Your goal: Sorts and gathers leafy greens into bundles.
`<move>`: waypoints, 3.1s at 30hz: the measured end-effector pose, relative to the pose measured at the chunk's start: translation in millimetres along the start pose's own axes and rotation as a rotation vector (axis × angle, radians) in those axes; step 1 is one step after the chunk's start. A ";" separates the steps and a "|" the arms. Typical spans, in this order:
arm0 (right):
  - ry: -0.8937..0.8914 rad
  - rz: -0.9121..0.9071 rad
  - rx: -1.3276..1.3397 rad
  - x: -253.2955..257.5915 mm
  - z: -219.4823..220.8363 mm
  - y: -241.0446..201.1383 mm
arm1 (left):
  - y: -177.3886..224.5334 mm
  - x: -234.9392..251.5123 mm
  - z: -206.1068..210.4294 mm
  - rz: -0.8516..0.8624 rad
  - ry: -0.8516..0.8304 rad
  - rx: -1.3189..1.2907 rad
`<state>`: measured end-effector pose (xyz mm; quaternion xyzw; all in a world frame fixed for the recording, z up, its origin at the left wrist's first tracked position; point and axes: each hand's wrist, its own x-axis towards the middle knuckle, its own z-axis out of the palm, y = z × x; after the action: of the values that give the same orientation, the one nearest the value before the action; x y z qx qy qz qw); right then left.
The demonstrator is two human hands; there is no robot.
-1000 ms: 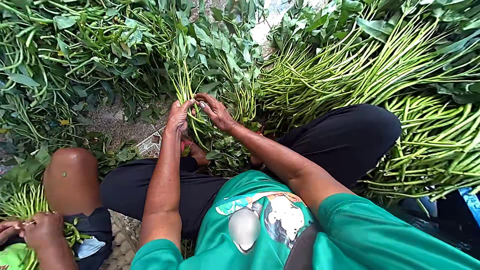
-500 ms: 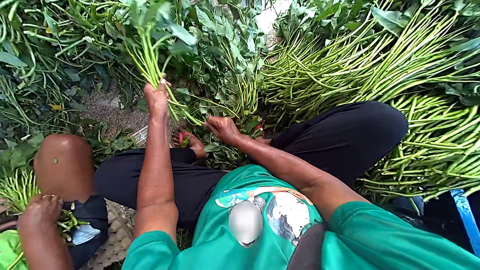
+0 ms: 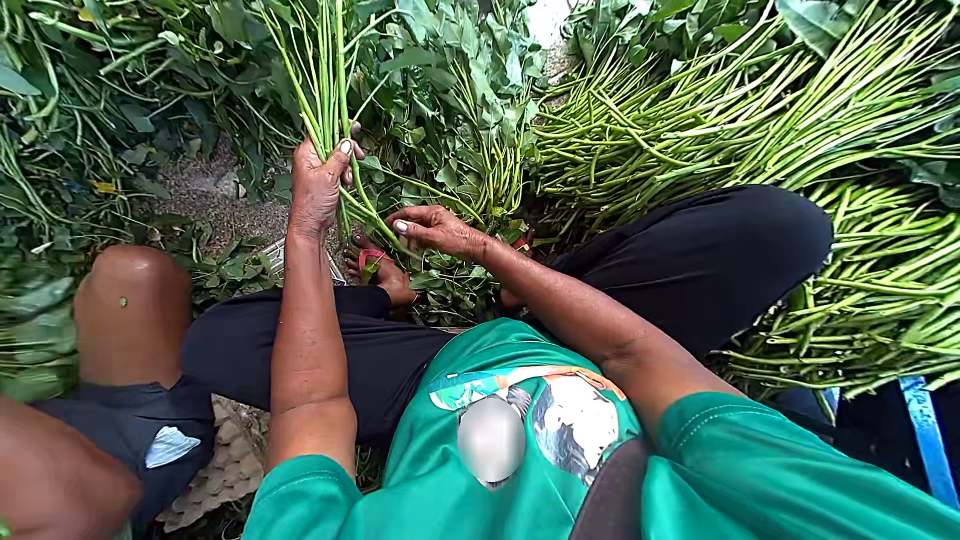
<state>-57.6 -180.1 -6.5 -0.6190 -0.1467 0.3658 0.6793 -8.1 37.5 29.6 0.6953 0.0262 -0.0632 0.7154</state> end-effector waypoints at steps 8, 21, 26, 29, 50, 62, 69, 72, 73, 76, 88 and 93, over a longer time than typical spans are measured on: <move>0.357 -0.387 -0.582 -12.1 27.9 -17.0 | 10.3 -12.5 -6.1 0.042 0.105 -0.173; -0.078 -0.018 0.494 -14.2 41.7 -12.6 | 14.9 -18.9 -19.1 0.075 0.186 -0.222; -0.062 0.242 -0.661 -13.9 5.4 20.9 | 29.4 -26.7 -36.6 0.164 0.381 0.025; -0.016 0.454 -0.830 -11.3 -21.7 36.1 | 48.5 -42.3 -32.1 0.121 0.374 -0.124; 0.372 0.232 -0.719 -25.6 9.8 -30.5 | -46.7 -55.2 82.9 -0.492 0.480 -0.470; 0.443 -0.084 -0.636 -13.0 3.2 9.6 | -42.5 -58.6 91.0 -0.510 0.458 -0.374; 0.528 -0.310 -0.596 -14.9 9.0 11.2 | -40.1 -59.9 92.4 -0.439 0.444 -0.252; 0.493 -0.347 -0.618 -17.0 10.5 9.1 | -37.5 -59.5 91.0 -0.433 0.407 -0.199; 0.464 -0.362 -0.624 -17.8 9.2 7.8 | -35.6 -58.7 89.2 -0.426 0.416 -0.194; 0.286 -0.355 -0.751 -30.5 0.9 7.9 | -23.2 -54.3 70.7 -0.388 0.494 -0.144; 0.044 -0.327 -0.871 -27.8 -8.4 -6.8 | -4.3 -51.7 31.0 -0.295 0.106 0.084; 0.137 -0.417 -0.902 -32.1 9.9 7.3 | -6.6 -52.0 37.3 -0.301 0.148 0.001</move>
<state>-88.5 -194.9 -3.4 -0.8313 -0.3658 0.0809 0.4107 -62.3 2.8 30.7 0.6866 0.1824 -0.1183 0.6938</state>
